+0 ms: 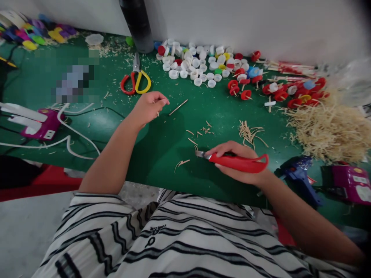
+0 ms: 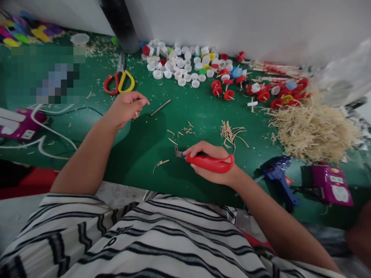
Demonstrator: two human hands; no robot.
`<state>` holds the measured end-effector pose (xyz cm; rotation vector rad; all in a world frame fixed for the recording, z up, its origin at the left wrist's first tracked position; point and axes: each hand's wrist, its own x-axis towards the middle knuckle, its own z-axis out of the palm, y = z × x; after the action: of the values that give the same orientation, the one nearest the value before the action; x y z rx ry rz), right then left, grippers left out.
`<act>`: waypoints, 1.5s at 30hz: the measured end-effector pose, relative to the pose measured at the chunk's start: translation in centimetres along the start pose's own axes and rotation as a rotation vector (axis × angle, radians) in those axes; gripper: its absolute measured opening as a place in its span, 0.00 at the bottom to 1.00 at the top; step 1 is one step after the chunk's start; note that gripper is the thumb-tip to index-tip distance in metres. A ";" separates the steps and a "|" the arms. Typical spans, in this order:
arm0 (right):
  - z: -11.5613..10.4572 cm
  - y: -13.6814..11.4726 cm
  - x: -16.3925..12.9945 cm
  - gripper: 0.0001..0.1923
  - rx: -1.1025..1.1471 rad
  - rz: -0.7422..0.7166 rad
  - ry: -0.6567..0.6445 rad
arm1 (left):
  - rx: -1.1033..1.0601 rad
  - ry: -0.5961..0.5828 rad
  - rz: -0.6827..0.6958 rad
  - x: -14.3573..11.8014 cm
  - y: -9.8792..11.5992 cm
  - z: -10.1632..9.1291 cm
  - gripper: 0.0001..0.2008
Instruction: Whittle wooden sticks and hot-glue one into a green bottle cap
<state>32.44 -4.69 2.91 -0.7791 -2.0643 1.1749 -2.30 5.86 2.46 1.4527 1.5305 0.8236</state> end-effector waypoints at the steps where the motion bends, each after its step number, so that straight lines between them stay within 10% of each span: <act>1: -1.0 0.2 -0.8 0.15 -0.047 0.019 0.044 | -0.019 0.001 -0.011 -0.1 0.1 0.1 0.05; 7: -2.9 -0.5 -3.4 0.16 -0.096 0.059 0.219 | -0.111 -0.016 -0.027 0.1 -0.2 0.5 0.05; 16: 6.7 -2.0 0.3 0.12 0.157 -0.239 -0.245 | -0.129 -0.016 -0.023 0.4 -0.7 0.4 0.04; 31: -1.0 -0.1 -2.9 0.19 -0.257 -0.091 0.112 | -0.228 0.001 -0.021 1.2 -1.4 -0.1 0.08; 45: 5.0 0.3 -1.7 0.14 0.027 -0.050 -0.067 | -0.184 0.001 -0.050 0.9 -1.1 0.0 0.07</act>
<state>29.75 -8.38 0.25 -0.6804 -2.1062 1.2139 -2.74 6.68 1.34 1.2751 1.4460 0.9100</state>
